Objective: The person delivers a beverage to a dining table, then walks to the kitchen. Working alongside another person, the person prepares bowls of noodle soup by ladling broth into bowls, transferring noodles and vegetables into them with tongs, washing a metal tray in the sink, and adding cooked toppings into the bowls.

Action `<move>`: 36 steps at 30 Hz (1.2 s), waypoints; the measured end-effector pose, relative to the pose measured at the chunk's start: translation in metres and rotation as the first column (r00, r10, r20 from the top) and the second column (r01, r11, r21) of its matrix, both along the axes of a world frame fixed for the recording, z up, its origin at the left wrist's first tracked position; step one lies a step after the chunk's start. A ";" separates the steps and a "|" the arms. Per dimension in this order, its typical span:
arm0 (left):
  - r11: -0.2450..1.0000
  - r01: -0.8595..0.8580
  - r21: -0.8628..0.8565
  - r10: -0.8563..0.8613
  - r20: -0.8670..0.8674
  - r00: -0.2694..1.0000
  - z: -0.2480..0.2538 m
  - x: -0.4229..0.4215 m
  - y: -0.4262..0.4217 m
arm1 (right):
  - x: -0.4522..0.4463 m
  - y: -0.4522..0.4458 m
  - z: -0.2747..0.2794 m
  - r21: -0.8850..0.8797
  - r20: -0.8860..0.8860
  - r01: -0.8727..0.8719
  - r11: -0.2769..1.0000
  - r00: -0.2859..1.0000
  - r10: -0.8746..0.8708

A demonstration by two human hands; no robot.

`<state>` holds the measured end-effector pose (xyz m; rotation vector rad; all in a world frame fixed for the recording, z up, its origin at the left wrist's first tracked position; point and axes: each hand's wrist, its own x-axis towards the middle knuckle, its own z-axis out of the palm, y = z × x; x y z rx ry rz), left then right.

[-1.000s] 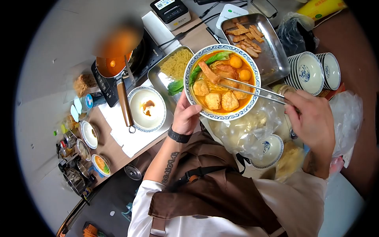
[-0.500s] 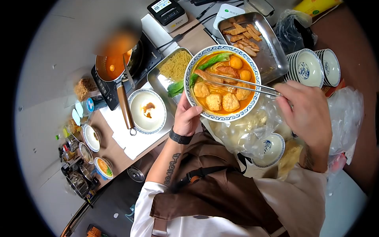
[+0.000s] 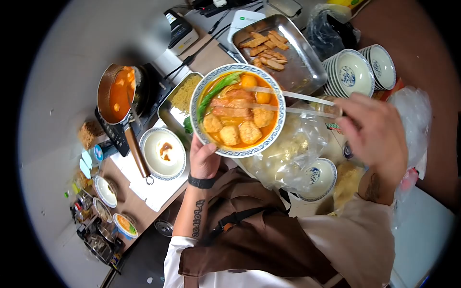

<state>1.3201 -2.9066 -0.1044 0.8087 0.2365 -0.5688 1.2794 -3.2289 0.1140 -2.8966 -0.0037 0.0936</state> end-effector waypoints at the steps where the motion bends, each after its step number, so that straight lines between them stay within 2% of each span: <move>1: 1.000 -0.005 0.012 0.005 0.005 1.000 -0.002 0.000 0.003 | 0.000 -0.009 0.005 -0.001 0.012 0.057 0.998 0.998 -0.057; 2: 1.000 -0.011 0.017 0.011 0.006 1.000 -0.002 0.000 0.003 | 0.003 -0.016 0.013 -0.045 -0.059 0.163 0.986 0.984 -0.166; 5: 0.999 -0.028 0.036 0.027 0.011 1.000 0.003 -0.001 0.006 | 0.004 -0.053 -0.022 -0.215 -0.053 0.142 0.966 0.986 -0.157; 8: 0.998 -0.043 0.041 0.043 0.002 0.999 0.000 0.000 0.009 | 0.012 -0.056 -0.059 -0.150 -0.240 0.177 0.973 0.948 -0.210; 12: 0.998 -0.050 0.034 0.049 0.016 0.999 0.002 -0.001 0.010 | 0.010 -0.047 -0.093 -0.129 -0.258 0.161 0.979 0.947 -0.190; 15: 0.998 -0.056 0.040 0.055 0.023 0.998 -0.003 -0.001 0.014 | 0.000 -0.053 -0.079 -0.113 -0.219 0.128 0.985 0.964 -0.150; 17: 0.997 -0.058 0.047 0.057 0.033 0.998 -0.007 -0.003 0.017 | -0.012 -0.062 -0.060 -0.007 -0.092 0.173 0.985 0.981 -0.173; 19: 0.998 -0.055 0.035 0.053 0.040 0.998 -0.005 -0.003 0.017 | -0.014 -0.049 -0.022 0.068 -0.050 0.210 0.975 0.977 -0.207; 22: 0.999 -0.054 0.001 0.054 0.027 0.998 -0.001 -0.005 0.018 | -0.005 -0.016 0.009 0.146 -0.145 0.100 0.984 0.986 -0.079; 25: 0.999 -0.050 0.009 0.050 0.016 0.999 0.002 -0.006 0.019 | 0.009 0.017 0.003 0.011 -0.034 -0.212 0.977 0.977 0.212; 28: 0.996 -0.080 0.040 0.077 0.071 0.994 0.003 -0.010 0.018 | 0.021 0.041 -0.008 0.003 -0.018 -0.323 0.946 0.946 0.323; 31: 0.996 -0.084 0.030 0.081 0.079 0.994 0.009 -0.013 0.022 | 0.026 0.056 -0.010 -0.059 -0.036 -0.328 0.943 0.945 0.326; 36: 0.996 -0.082 -0.036 0.083 0.030 0.996 0.011 -0.017 0.033 | 0.025 0.058 0.003 -0.016 -0.097 -0.323 0.946 0.942 0.320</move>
